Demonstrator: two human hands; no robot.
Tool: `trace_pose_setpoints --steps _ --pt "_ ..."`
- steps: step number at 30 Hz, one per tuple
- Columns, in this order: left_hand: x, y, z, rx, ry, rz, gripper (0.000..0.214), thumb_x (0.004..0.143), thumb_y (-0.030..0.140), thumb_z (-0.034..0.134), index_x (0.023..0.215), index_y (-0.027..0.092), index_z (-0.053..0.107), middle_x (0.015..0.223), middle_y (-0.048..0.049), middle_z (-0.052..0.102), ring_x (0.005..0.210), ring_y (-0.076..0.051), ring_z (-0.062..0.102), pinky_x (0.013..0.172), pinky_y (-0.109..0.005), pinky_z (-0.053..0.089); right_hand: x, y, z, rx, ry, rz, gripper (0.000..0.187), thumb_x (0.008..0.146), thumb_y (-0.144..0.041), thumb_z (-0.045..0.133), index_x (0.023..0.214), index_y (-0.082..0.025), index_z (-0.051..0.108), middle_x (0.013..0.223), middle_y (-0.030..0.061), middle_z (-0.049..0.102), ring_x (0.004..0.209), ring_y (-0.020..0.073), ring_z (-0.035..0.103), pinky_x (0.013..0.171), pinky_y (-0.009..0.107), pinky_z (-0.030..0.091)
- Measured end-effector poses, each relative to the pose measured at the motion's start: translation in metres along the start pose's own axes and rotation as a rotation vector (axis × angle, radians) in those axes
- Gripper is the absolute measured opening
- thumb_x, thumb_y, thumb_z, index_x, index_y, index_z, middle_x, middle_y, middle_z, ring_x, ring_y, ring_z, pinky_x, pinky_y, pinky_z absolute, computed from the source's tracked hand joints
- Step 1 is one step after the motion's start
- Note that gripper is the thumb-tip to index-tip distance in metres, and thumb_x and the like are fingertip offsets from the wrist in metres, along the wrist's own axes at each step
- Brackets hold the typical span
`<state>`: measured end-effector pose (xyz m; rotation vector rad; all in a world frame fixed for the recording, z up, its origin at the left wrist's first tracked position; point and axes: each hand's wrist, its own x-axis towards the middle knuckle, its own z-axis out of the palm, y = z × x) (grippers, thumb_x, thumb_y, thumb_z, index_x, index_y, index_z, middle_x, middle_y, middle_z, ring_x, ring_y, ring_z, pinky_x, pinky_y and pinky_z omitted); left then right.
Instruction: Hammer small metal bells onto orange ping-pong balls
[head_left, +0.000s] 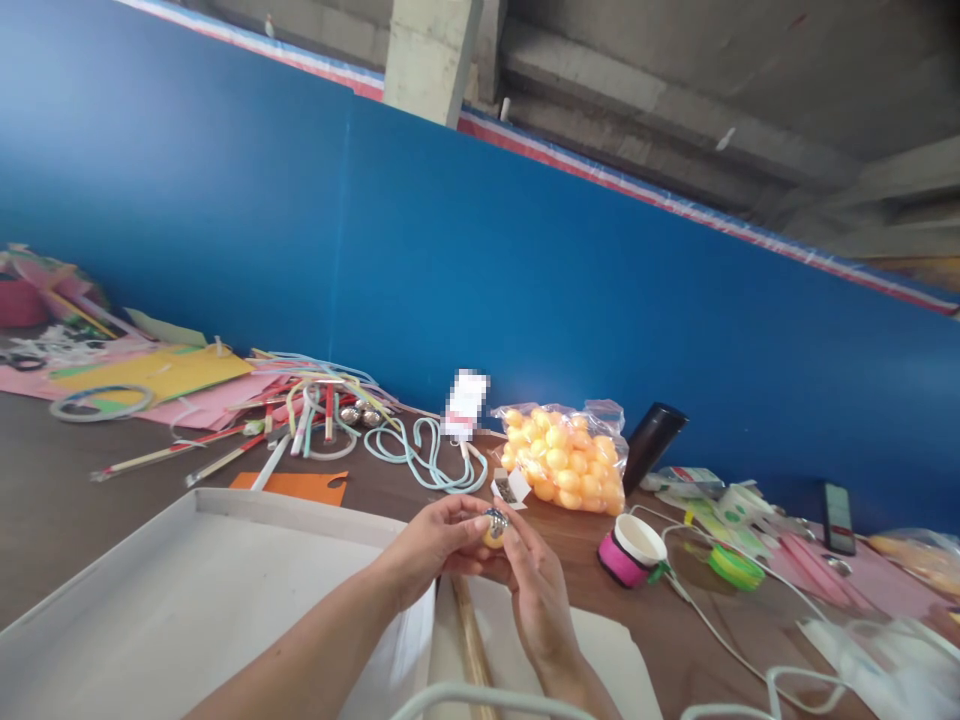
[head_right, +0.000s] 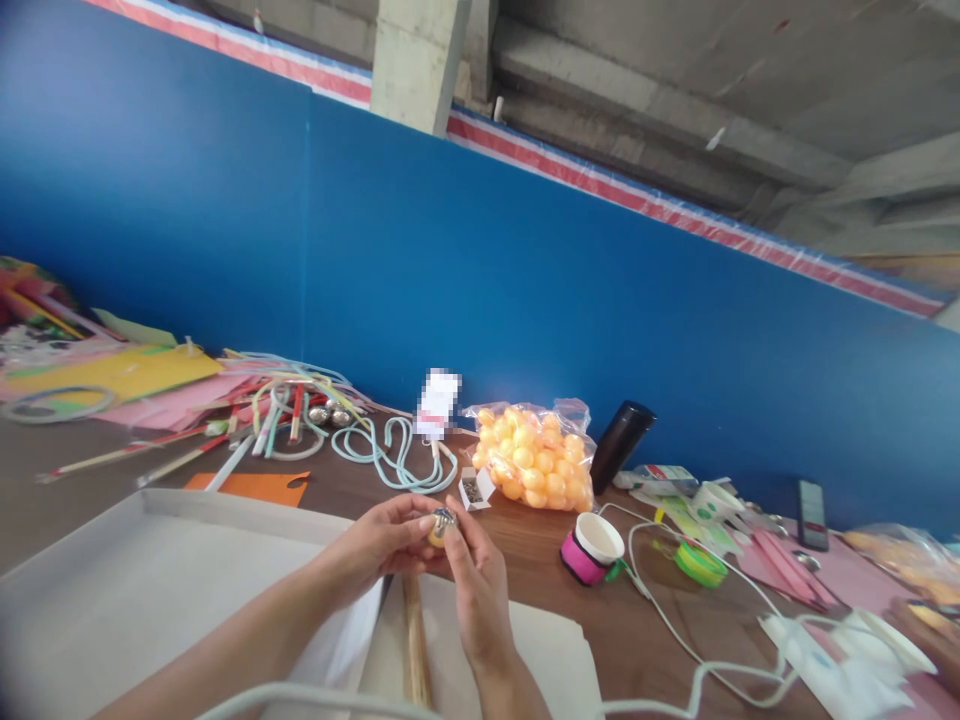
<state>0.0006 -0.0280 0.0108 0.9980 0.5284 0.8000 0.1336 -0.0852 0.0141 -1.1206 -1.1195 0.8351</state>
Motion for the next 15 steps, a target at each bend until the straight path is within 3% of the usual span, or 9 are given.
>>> trace_pose_setpoints --steps 5,15 --pt "0.001 -0.004 0.000 0.010 0.016 -0.021 0.033 0.071 0.037 0.066 0.096 0.017 0.056 0.077 -0.0022 0.061 0.066 -0.010 0.059 0.060 -0.022 0.047 0.004 -0.001 -0.003 -0.057 -0.056 0.041 0.036 0.078 -0.032 0.063 0.112 -0.018 0.063 0.112 0.0076 0.065 0.108 0.0278 0.054 0.085 0.033 0.049" --pt "0.001 -0.006 -0.004 -0.027 -0.025 -0.083 0.033 0.074 0.044 0.060 0.095 0.019 0.053 0.082 -0.0050 0.063 0.066 -0.014 0.064 0.055 -0.022 0.048 0.004 0.010 -0.006 -0.098 -0.070 0.021 0.035 0.079 -0.031 0.063 0.112 -0.017 0.062 0.111 0.0085 0.065 0.106 0.0275 0.055 0.088 0.035 0.046"
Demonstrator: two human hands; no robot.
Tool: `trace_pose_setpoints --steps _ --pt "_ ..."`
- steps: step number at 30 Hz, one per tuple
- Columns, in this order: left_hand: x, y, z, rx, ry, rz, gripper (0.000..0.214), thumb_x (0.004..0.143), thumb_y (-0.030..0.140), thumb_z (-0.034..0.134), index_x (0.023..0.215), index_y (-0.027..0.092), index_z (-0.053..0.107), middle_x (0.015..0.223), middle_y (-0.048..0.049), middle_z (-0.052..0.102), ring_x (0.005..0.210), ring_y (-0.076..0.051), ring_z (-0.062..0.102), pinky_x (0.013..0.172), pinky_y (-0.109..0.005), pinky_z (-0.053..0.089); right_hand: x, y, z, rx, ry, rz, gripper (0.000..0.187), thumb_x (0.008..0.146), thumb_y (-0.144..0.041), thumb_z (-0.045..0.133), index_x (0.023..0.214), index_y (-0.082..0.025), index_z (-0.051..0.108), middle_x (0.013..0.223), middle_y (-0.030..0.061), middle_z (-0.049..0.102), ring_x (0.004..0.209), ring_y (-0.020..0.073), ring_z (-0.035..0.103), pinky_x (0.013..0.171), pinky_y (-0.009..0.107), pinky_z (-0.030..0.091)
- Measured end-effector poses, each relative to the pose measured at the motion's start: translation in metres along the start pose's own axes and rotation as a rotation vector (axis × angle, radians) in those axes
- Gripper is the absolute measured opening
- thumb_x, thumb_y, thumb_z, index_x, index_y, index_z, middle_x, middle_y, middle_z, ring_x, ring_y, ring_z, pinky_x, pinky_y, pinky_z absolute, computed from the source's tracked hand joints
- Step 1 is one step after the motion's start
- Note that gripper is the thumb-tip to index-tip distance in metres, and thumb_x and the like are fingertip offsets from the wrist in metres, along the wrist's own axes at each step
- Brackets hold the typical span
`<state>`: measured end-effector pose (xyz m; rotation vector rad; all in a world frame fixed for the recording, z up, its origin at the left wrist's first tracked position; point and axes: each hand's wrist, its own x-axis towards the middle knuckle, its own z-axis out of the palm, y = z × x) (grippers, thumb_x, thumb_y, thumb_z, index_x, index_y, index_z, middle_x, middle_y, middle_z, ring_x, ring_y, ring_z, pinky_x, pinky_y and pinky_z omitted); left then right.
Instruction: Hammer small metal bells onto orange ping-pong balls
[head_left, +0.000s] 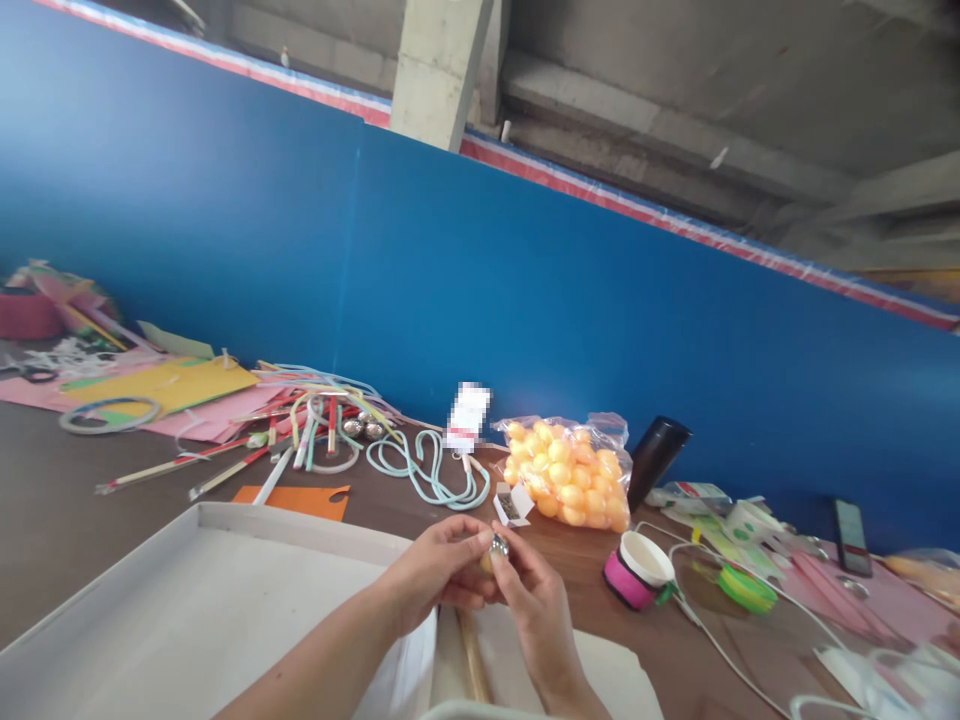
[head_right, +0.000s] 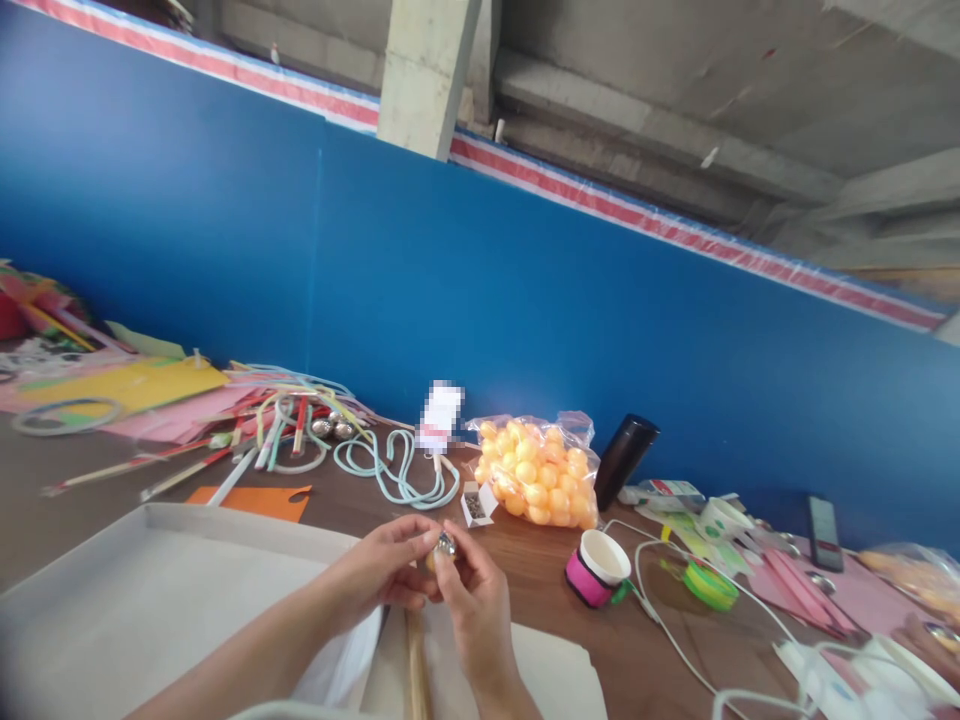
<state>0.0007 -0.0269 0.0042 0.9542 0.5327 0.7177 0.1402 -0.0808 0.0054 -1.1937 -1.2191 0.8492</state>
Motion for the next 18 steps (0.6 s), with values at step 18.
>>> trace_pose_setpoints --steps 18 --pt "0.010 0.010 -0.012 -0.327 0.312 0.150 0.029 0.072 0.026 0.067 0.098 0.016 0.057 0.078 -0.0022 0.059 0.061 -0.008 0.060 0.057 -0.019 0.052 -0.005 0.009 0.004 -0.602 -0.189 -0.028 0.035 0.071 -0.030 0.065 0.105 -0.021 0.063 0.083 0.0037 0.064 0.067 0.0196 0.059 0.062 0.028 0.045"
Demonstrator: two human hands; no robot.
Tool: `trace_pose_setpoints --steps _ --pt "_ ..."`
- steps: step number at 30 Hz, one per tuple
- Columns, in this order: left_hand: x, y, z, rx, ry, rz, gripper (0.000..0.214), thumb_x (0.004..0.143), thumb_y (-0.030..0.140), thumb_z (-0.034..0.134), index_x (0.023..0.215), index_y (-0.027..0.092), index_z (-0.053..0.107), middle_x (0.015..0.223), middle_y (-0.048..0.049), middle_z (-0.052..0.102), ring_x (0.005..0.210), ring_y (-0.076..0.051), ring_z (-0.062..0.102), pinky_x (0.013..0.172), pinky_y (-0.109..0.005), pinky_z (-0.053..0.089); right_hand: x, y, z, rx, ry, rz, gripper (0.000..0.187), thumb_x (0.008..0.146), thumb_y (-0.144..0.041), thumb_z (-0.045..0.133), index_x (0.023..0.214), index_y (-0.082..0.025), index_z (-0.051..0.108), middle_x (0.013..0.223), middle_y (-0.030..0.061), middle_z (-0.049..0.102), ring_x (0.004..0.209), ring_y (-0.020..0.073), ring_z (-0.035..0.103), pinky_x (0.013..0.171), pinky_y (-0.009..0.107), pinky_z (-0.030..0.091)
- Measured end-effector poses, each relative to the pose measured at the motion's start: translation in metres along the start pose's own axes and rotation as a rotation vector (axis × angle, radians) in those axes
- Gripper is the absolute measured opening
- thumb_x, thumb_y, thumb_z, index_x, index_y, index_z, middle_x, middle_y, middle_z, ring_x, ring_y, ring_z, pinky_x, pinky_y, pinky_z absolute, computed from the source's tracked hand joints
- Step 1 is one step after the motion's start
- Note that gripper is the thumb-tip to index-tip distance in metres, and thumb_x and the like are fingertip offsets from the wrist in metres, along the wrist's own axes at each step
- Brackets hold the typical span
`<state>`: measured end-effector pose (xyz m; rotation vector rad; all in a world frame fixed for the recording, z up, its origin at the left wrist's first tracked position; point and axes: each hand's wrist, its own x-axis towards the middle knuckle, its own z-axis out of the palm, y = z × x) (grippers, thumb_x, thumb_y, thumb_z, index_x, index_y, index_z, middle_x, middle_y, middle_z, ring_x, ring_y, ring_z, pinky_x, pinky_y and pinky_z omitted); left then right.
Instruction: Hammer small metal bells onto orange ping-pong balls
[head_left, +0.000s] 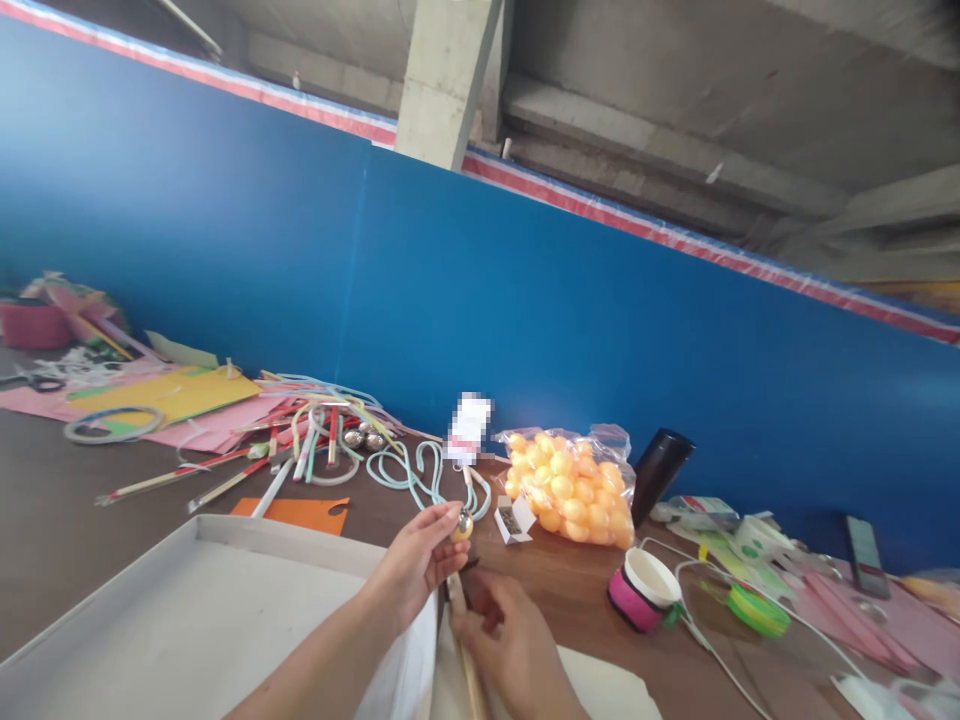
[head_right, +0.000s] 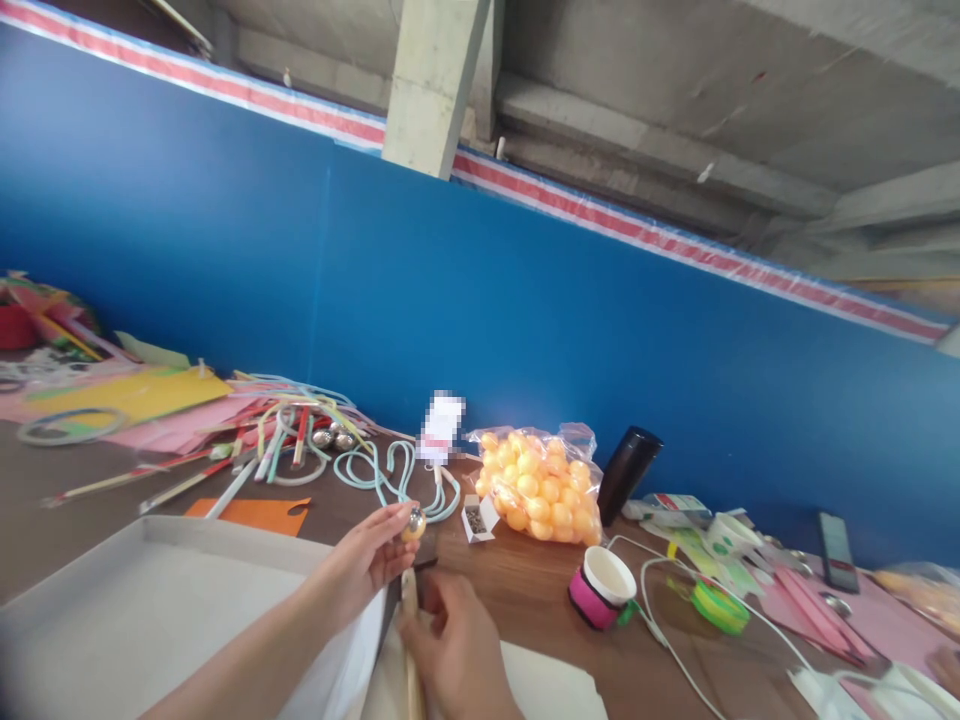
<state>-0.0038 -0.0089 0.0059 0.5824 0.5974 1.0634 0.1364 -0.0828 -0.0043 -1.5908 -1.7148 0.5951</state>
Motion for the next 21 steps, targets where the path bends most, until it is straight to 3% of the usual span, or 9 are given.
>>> trace_pose_setpoints --steps 3,9,15,21 --pt "0.000 0.003 0.000 -0.019 0.027 0.027 0.028 0.072 0.026 0.067 0.097 0.016 0.057 0.077 -0.0020 0.059 0.060 -0.008 0.059 0.054 -0.018 0.051 -0.003 0.004 0.007 -0.052 -0.034 0.009 0.041 0.056 -0.016 0.070 0.097 -0.024 0.067 0.078 0.0013 0.061 0.062 0.0192 0.056 0.058 0.028 0.040" --pt "0.000 0.003 -0.001 -0.023 0.048 0.042 0.029 0.072 0.027 0.067 0.098 0.017 0.057 0.080 -0.0021 0.060 0.061 -0.008 0.060 0.055 -0.018 0.051 0.000 0.013 0.017 0.025 -0.016 0.088 0.034 0.061 -0.009 0.052 0.089 -0.020 0.068 0.070 0.0022 0.065 0.064 0.0193 0.059 0.059 0.026 0.040" --pt "0.003 0.004 -0.006 -0.031 0.070 0.073 0.029 0.072 0.028 0.067 0.099 0.020 0.057 0.079 -0.0005 0.061 0.060 -0.008 0.061 0.051 -0.016 0.050 0.005 0.005 0.009 0.268 0.065 0.182 0.008 0.069 -0.017 0.051 0.068 -0.017 0.060 0.057 -0.0007 0.058 0.050 0.0157 0.054 0.048 0.023 0.040" --pt "0.008 0.001 -0.009 -0.033 0.059 0.079 0.028 0.074 0.026 0.065 0.099 0.018 0.056 0.078 -0.0018 0.062 0.061 -0.009 0.063 0.053 -0.018 0.051 0.000 -0.013 -0.002 0.547 0.119 0.199 0.019 0.080 -0.039 0.050 0.080 -0.020 0.051 0.053 -0.0054 0.048 0.038 0.0095 0.040 0.035 0.019 0.032"
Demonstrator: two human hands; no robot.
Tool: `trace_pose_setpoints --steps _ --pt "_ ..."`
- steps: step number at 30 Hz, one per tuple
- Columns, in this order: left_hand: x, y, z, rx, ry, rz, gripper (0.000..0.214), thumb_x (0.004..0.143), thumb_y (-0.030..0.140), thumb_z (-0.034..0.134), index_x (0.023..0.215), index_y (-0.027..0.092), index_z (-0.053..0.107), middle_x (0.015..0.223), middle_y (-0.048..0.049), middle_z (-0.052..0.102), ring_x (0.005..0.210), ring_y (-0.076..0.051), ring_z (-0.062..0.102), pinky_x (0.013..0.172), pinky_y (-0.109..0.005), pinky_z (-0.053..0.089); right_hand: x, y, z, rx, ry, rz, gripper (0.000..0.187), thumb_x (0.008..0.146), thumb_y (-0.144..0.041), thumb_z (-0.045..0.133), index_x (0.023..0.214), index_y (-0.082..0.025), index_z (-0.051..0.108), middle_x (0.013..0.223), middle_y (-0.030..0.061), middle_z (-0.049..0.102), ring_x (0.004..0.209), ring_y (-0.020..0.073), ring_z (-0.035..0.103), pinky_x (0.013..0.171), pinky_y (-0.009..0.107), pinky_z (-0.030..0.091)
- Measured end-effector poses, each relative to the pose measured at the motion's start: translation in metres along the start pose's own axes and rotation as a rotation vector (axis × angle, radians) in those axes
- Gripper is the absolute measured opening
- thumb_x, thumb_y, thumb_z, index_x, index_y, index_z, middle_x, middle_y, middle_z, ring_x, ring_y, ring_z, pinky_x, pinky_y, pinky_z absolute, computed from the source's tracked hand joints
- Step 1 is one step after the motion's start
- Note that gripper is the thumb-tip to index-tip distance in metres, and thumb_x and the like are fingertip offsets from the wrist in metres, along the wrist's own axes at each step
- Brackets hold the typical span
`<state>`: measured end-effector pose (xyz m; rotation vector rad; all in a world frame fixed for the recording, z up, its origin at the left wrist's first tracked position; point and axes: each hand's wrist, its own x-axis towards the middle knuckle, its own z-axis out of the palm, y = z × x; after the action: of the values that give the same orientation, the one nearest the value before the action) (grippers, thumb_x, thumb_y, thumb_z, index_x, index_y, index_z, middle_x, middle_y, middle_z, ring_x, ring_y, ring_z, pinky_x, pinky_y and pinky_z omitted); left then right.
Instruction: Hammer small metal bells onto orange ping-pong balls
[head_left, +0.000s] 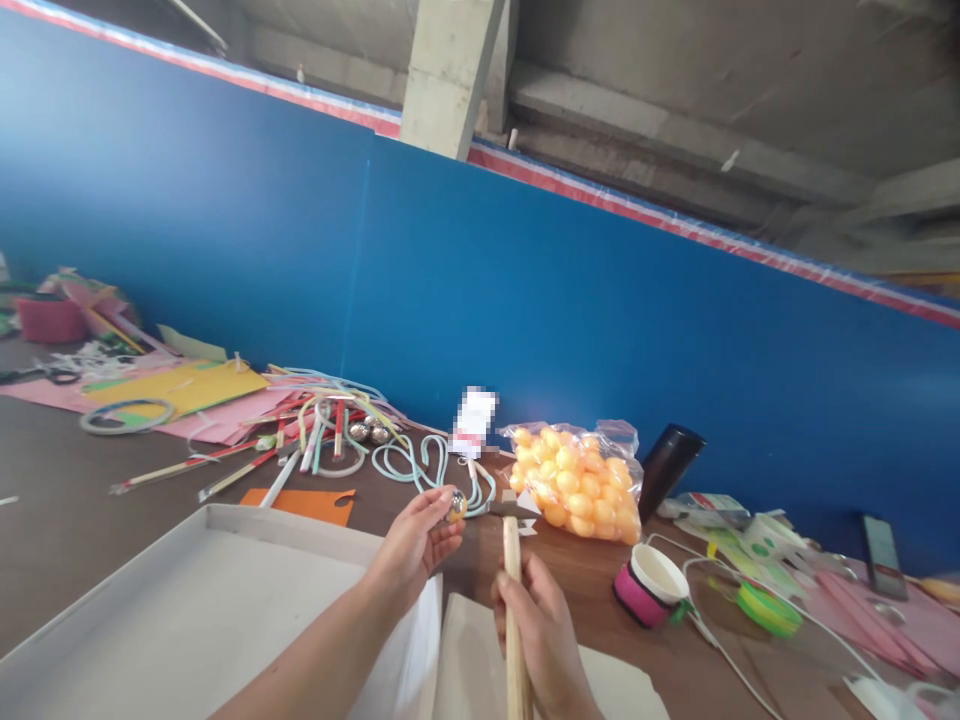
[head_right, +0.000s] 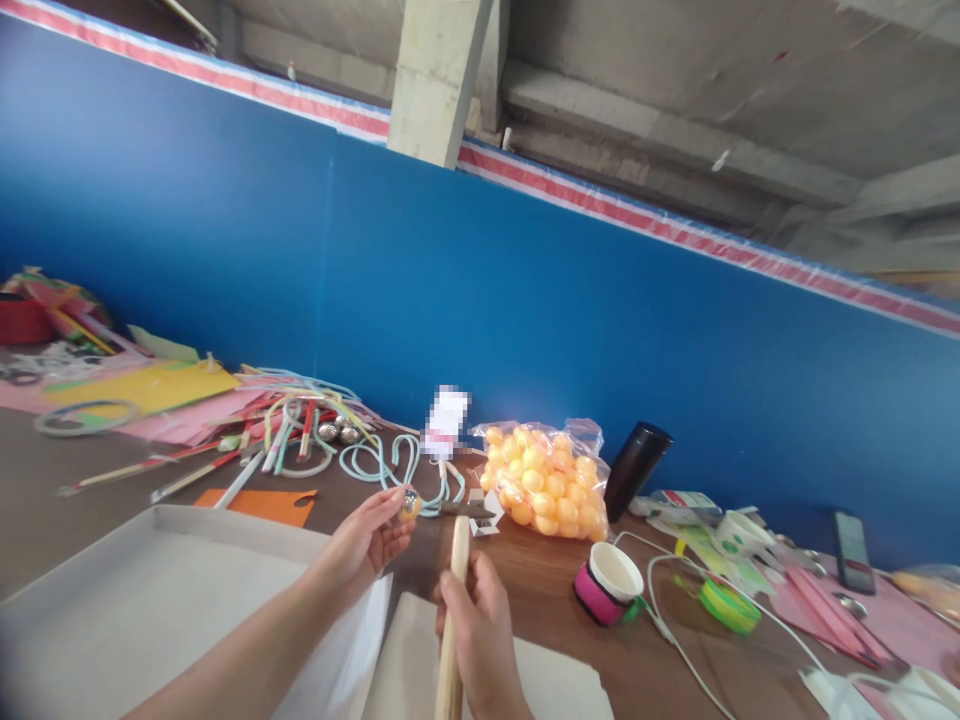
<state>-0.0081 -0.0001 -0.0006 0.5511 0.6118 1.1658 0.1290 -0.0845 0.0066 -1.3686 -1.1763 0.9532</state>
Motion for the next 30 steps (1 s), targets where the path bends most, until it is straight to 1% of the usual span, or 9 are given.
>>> trace_pose_setpoints --steps 4,9,11,12,16,19,24,27,30 --pt "0.0006 -0.0008 0.0010 0.000 -0.011 -0.004 0.028 0.075 0.025 0.064 0.100 0.017 0.055 0.080 -0.0042 0.064 0.065 -0.012 0.065 0.060 -0.022 0.053 -0.0034 -0.0050 -0.0006 0.074 -0.010 -0.050 0.031 0.081 -0.042 0.052 0.099 -0.016 0.054 0.061 -0.0018 0.053 0.042 0.0094 0.044 0.038 0.019 0.033" --pt "-0.0019 -0.0016 0.0032 0.007 -0.032 0.003 0.026 0.075 0.023 0.064 0.099 0.016 0.054 0.079 -0.0039 0.064 0.070 -0.015 0.067 0.069 -0.026 0.054 -0.0075 -0.0095 -0.0023 0.104 -0.074 -0.132 0.043 0.081 -0.033 0.053 0.121 -0.018 0.051 0.070 0.0003 0.057 0.051 0.0122 0.049 0.047 0.023 0.041" --pt "-0.0029 -0.0025 0.0037 0.024 -0.033 0.008 0.027 0.074 0.023 0.065 0.097 0.017 0.053 0.079 -0.0041 0.065 0.072 -0.016 0.067 0.071 -0.027 0.054 -0.0092 -0.0100 -0.0018 0.092 -0.073 -0.132 0.047 0.082 -0.031 0.052 0.127 -0.018 0.048 0.073 0.0006 0.057 0.054 0.0129 0.049 0.051 0.024 0.042" --pt "-0.0033 -0.0030 0.0039 0.034 -0.030 0.011 0.027 0.073 0.024 0.066 0.096 0.017 0.053 0.079 -0.0044 0.065 0.072 -0.017 0.067 0.071 -0.027 0.054 -0.0097 -0.0095 -0.0011 0.089 -0.052 -0.131 0.049 0.082 -0.031 0.052 0.129 -0.018 0.046 0.073 0.0008 0.057 0.055 0.0130 0.048 0.052 0.024 0.043" --pt "-0.0033 -0.0047 0.0042 0.068 -0.003 0.030 0.028 0.072 0.027 0.068 0.091 0.017 0.051 0.079 -0.0051 0.066 0.068 -0.015 0.067 0.068 -0.026 0.054 -0.0101 -0.0051 0.0036 0.098 0.081 -0.140 0.055 0.079 -0.035 0.055 0.130 -0.016 0.046 0.069 0.0008 0.056 0.051 0.0124 0.043 0.047 0.023 0.040" --pt "-0.0026 -0.0056 0.0045 0.086 0.019 0.050 0.030 0.070 0.028 0.070 0.090 0.018 0.050 0.079 -0.0047 0.065 0.066 -0.014 0.066 0.065 -0.026 0.055 -0.0100 -0.0041 0.0061 0.084 0.131 -0.152 0.057 0.077 -0.037 0.057 0.129 -0.016 0.048 0.065 0.0000 0.055 0.050 0.0123 0.042 0.046 0.023 0.040" --pt "-0.0025 -0.0060 0.0065 0.109 0.047 0.074 0.032 0.067 0.029 0.072 0.089 0.018 0.051 0.076 -0.0029 0.064 0.063 -0.013 0.065 0.062 -0.024 0.055 -0.0107 -0.0068 0.0068 0.057 0.106 -0.124 0.054 0.078 -0.037 0.057 0.127 -0.018 0.050 0.064 -0.0011 0.054 0.054 0.0135 0.043 0.049 0.023 0.039" --pt "-0.0029 -0.0057 0.0077 0.120 0.065 0.063 0.035 0.067 0.028 0.072 0.095 0.016 0.054 0.074 -0.0036 0.064 0.060 -0.012 0.064 0.061 -0.023 0.054 -0.0108 -0.0079 0.0061 0.040 0.087 -0.131 0.052 0.078 -0.038 0.057 0.125 -0.017 0.052 0.065 -0.0009 0.053 0.053 0.0136 0.043 0.047 0.023 0.037" --pt "-0.0032 -0.0055 0.0080 0.115 0.060 0.049 0.040 0.067 0.028 0.072 0.101 0.015 0.055 0.077 -0.0050 0.064 0.060 -0.012 0.064 0.062 -0.024 0.055 -0.0109 -0.0085 0.0052 0.072 0.095 -0.114 0.054 0.078 -0.040 0.057 0.127 -0.017 0.050 0.062 -0.0021 0.049 0.053 0.0136 0.042 0.048 0.023 0.036"
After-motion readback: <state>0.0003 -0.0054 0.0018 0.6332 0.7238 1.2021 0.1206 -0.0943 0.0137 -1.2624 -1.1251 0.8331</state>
